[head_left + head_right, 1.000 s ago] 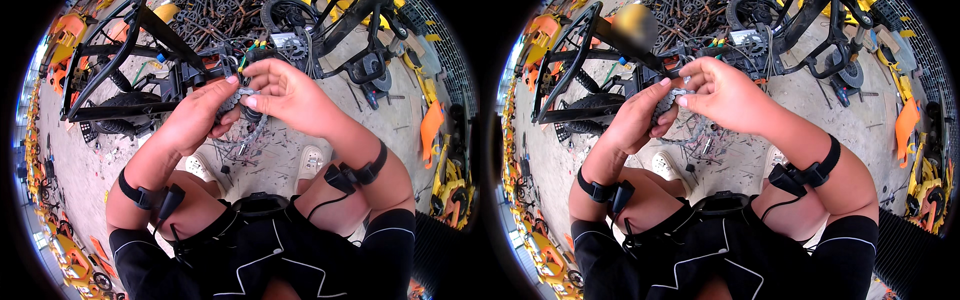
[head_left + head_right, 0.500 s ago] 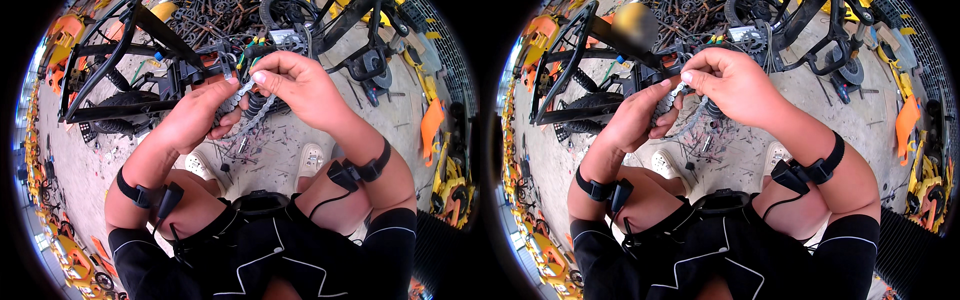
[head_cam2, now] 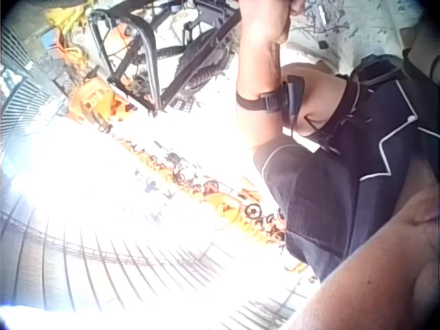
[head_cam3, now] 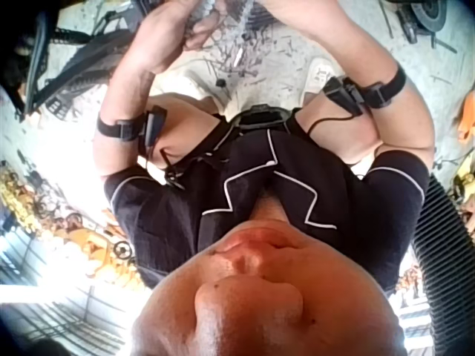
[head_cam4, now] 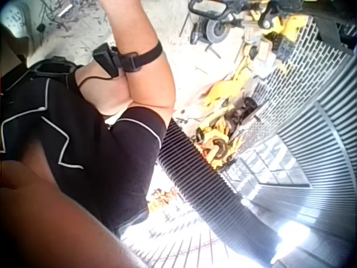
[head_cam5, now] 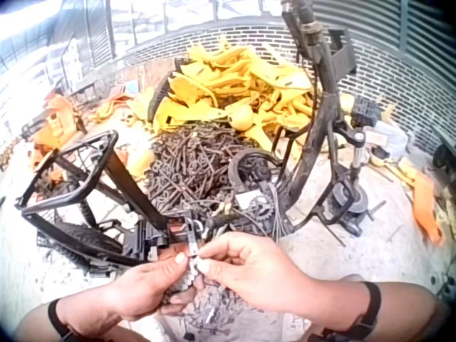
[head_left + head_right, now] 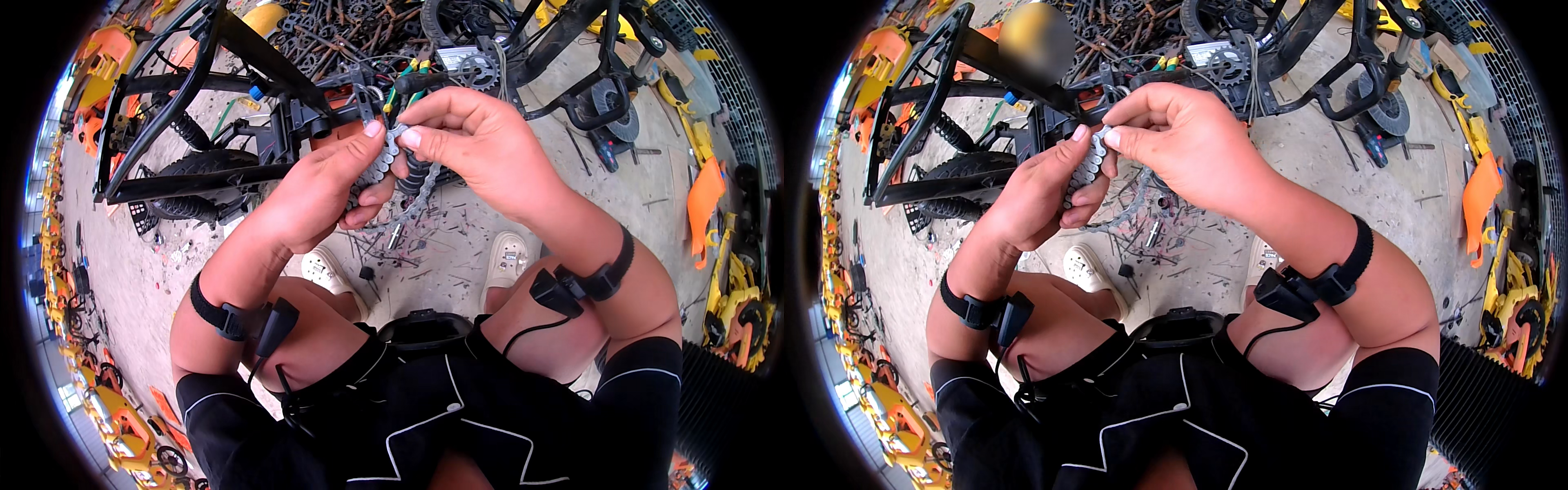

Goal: The person removes a chain from a sprocket using a screwdriver and then manipulates the links by hand.

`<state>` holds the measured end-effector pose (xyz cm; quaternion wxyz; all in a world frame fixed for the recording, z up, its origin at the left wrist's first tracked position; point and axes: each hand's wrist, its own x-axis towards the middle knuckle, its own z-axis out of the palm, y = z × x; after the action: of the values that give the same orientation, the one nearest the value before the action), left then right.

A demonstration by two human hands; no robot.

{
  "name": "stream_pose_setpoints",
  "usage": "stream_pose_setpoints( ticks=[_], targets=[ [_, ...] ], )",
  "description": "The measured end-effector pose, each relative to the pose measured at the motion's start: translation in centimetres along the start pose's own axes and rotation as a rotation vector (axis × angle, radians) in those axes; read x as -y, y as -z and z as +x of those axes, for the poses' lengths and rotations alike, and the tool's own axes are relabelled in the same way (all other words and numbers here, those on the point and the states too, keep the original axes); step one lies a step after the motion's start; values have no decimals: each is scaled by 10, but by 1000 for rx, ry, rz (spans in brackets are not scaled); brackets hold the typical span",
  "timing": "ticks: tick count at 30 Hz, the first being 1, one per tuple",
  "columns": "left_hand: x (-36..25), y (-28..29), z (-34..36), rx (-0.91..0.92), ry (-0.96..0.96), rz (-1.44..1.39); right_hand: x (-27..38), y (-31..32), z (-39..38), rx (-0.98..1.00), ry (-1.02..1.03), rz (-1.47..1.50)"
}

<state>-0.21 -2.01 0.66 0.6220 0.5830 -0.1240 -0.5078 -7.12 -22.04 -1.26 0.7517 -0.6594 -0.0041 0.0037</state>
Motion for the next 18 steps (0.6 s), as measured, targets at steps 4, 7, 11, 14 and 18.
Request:
stream_pose_setpoints(
  ticks=[4, 7, 11, 14, 18],
  targets=[
    [0, 0, 2, 16, -2, -37, -3, -2, -3, 6, 15, -56],
    [1, 2, 1, 18, -5, -48, -4, -3, -3, 6, 21, -90],
    [1, 3, 0, 20, -10, -1, -3, -4, -4, 8, 49, -141],
    [-2, 0, -2, -42, 16, 40, -4, -7, -4, 6, 70, -182],
    [-1, 0, 0, -102, 40, 52, -2, -10, -6, 14, 70, -146]
  ],
)
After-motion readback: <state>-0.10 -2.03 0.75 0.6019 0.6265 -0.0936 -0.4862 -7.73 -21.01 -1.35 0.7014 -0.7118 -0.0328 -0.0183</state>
